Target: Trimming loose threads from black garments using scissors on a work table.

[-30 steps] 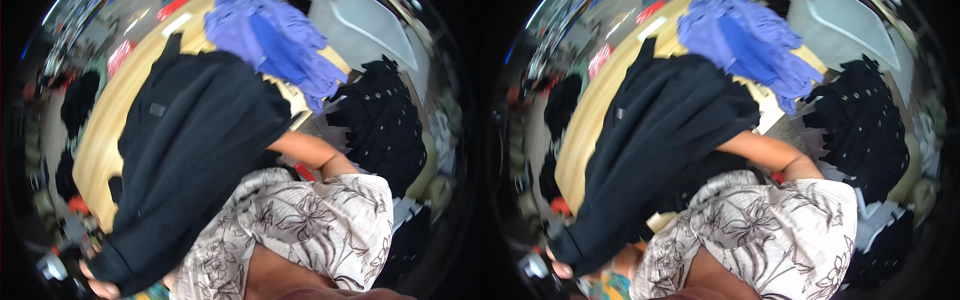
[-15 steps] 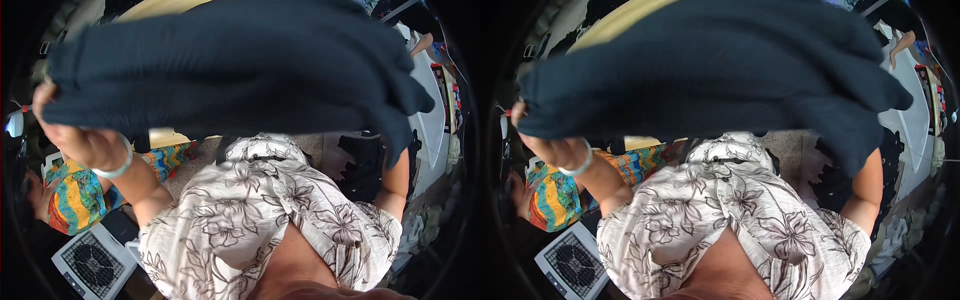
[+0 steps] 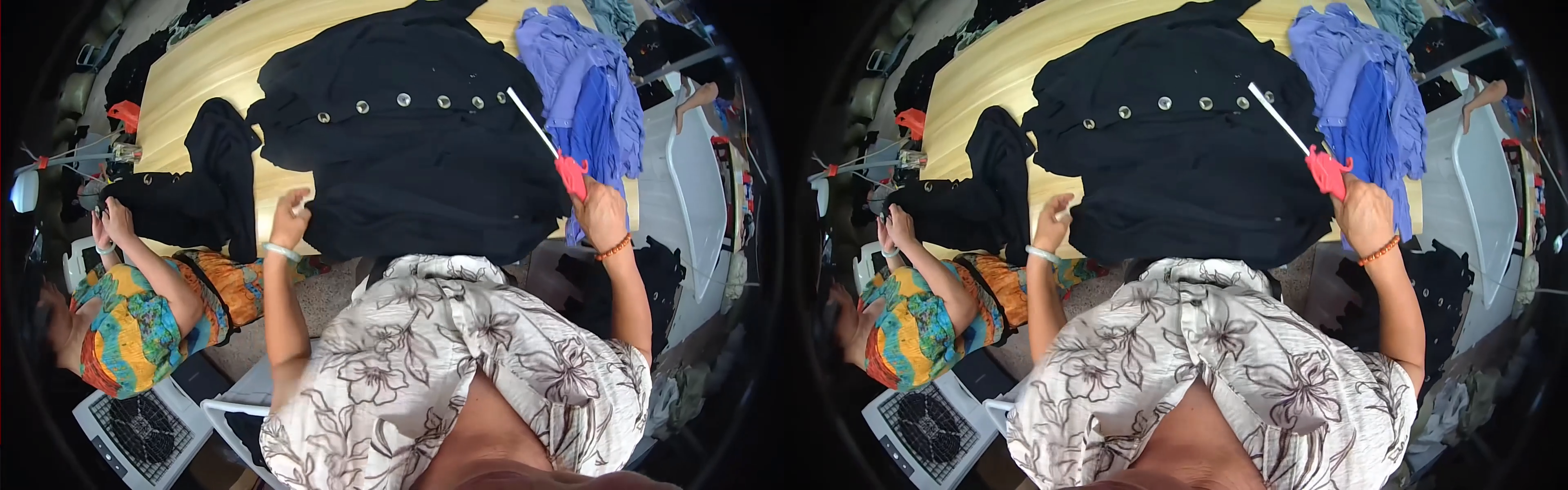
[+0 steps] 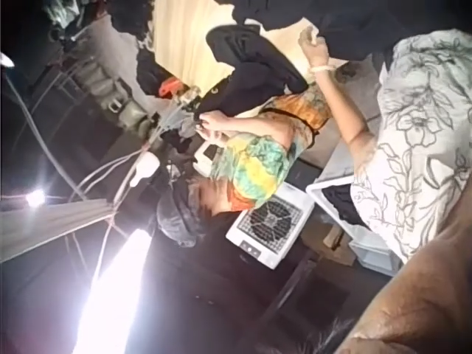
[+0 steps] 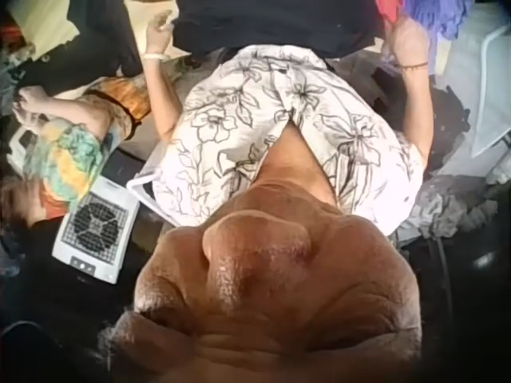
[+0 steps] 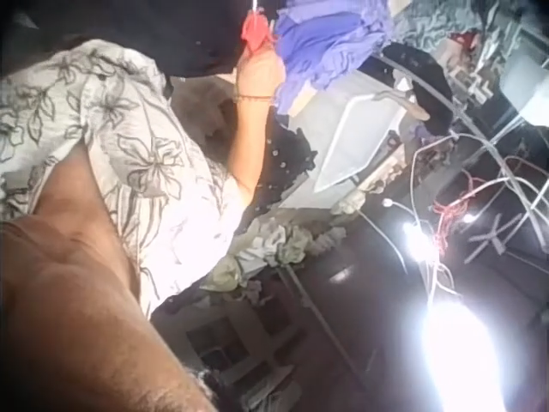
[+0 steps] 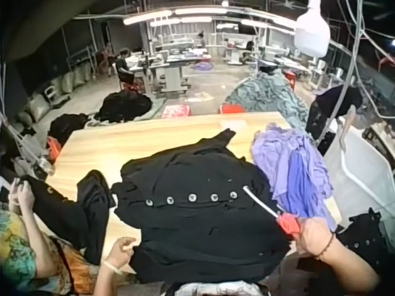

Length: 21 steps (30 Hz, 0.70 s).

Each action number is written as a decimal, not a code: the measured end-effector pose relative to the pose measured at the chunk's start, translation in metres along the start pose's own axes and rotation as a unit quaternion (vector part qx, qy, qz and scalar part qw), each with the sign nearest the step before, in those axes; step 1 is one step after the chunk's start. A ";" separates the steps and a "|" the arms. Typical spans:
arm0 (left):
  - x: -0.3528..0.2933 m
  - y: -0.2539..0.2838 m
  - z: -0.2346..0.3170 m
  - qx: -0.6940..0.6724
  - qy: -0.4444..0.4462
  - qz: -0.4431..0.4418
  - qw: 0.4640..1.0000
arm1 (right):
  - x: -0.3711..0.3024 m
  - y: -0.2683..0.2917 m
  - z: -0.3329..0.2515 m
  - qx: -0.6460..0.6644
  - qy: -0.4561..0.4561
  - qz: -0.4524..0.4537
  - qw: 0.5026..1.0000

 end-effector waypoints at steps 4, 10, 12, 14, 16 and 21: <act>0.085 -0.010 0.029 -0.068 -0.031 0.084 0.994 | 0.056 -0.021 -0.033 0.130 0.050 0.041 0.989; 0.184 -0.053 0.029 -0.184 0.219 0.112 0.952 | 0.121 -0.051 -0.107 0.199 0.144 0.005 0.969; 0.192 -0.042 0.024 -0.207 0.199 0.068 0.955 | 0.135 -0.054 -0.114 0.173 0.130 -0.011 0.976; 0.191 -0.029 0.030 -0.164 0.198 0.023 0.966 | 0.148 -0.052 -0.119 0.166 0.122 -0.016 0.979; 0.190 -0.016 0.046 -0.220 0.216 -0.053 0.950 | 0.158 -0.061 -0.120 0.157 0.123 -0.018 0.980; 0.236 0.029 0.119 -0.508 0.053 -0.157 0.845 | 0.186 -0.075 -0.142 0.086 0.084 -0.003 0.993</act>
Point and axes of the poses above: each hand's wrist, its own x-axis towards the middle knuckle, its own y-axis out of the back of the hand, z = x × y, the point moved 1 cm from there along x, towards the middle knuckle, and after that the axes turned 13 degrees about -x, right-handed, at the moved point
